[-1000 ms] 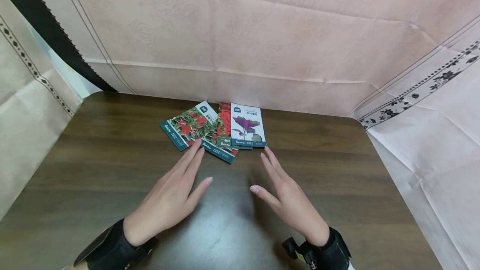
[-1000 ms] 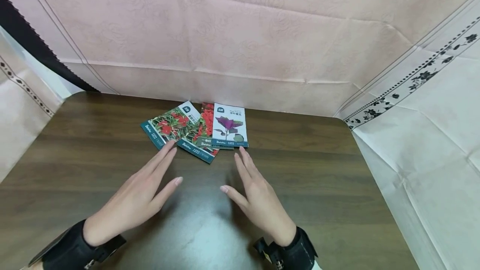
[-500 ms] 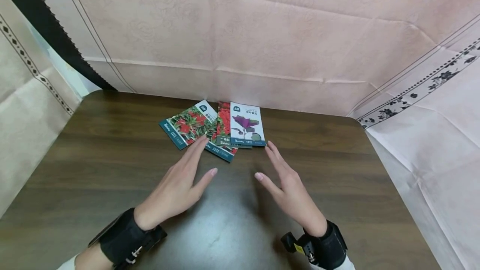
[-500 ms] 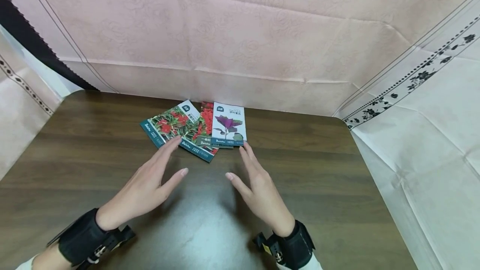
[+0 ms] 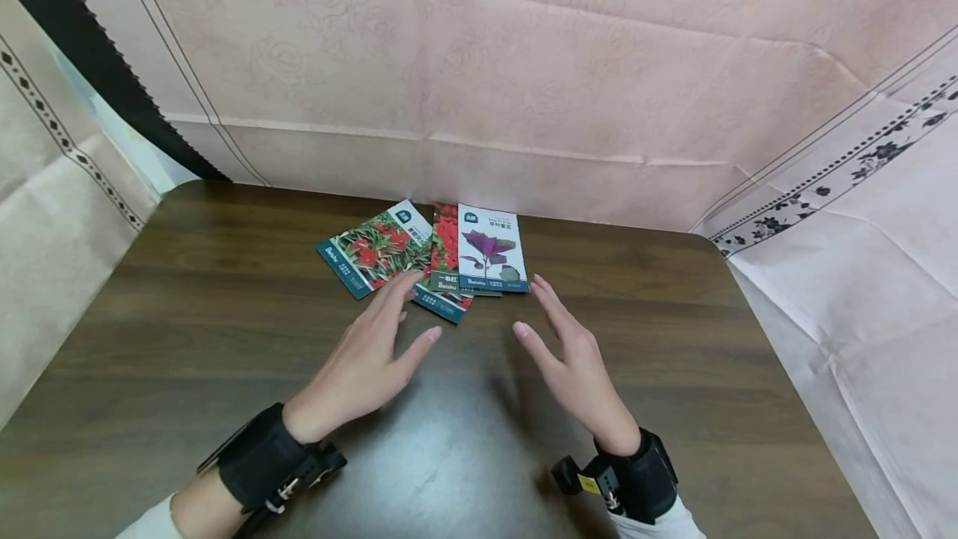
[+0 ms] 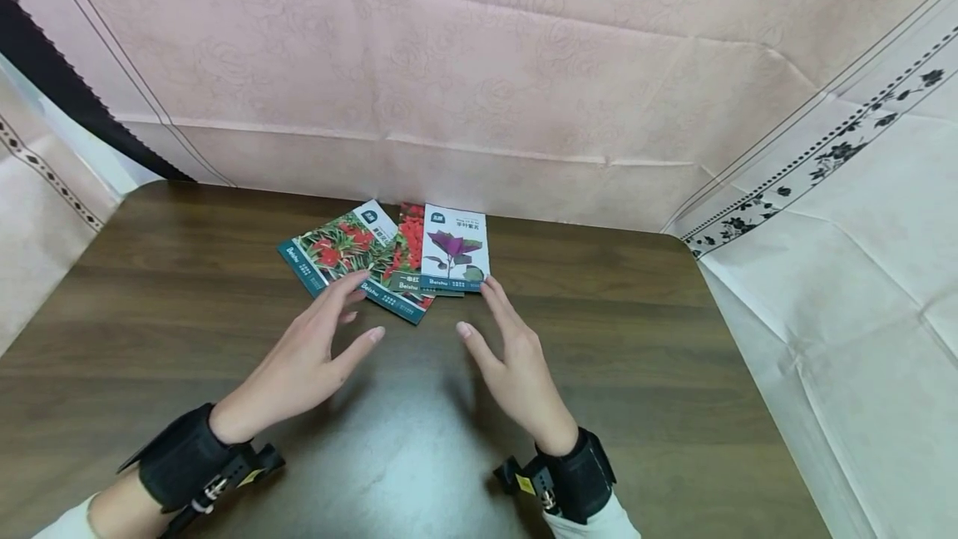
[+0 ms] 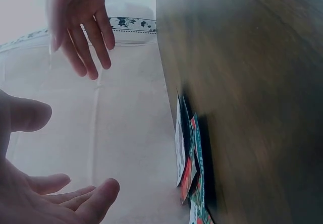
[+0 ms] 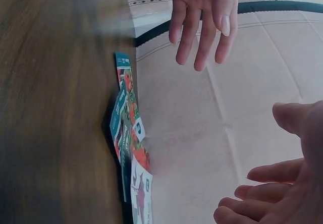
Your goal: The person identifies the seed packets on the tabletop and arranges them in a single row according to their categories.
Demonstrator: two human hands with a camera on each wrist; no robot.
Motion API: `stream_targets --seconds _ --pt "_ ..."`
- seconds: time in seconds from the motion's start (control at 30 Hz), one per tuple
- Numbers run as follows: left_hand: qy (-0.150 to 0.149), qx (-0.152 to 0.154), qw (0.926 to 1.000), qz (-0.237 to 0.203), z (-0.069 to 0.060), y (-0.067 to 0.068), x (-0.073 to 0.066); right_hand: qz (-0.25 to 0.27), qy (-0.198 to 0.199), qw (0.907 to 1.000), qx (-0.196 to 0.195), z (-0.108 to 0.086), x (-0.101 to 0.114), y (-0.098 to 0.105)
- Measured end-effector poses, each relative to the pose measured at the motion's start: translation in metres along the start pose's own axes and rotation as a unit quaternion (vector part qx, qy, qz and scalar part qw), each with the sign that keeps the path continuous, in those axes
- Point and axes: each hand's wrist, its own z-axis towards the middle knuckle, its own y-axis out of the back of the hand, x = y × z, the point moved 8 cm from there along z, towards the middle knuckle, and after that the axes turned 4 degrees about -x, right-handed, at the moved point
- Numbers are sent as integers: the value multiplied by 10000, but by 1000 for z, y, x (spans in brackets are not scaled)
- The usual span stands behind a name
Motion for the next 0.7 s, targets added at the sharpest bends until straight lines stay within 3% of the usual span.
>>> stream_targets --seconds 0.3,0.7 --pt "77 9 9996 -263 7 -4 -2 307 -33 9994 -157 7 -6 -1" --pt "131 -9 9986 -511 17 -9 0 760 -419 9950 -485 15 -18 -3"
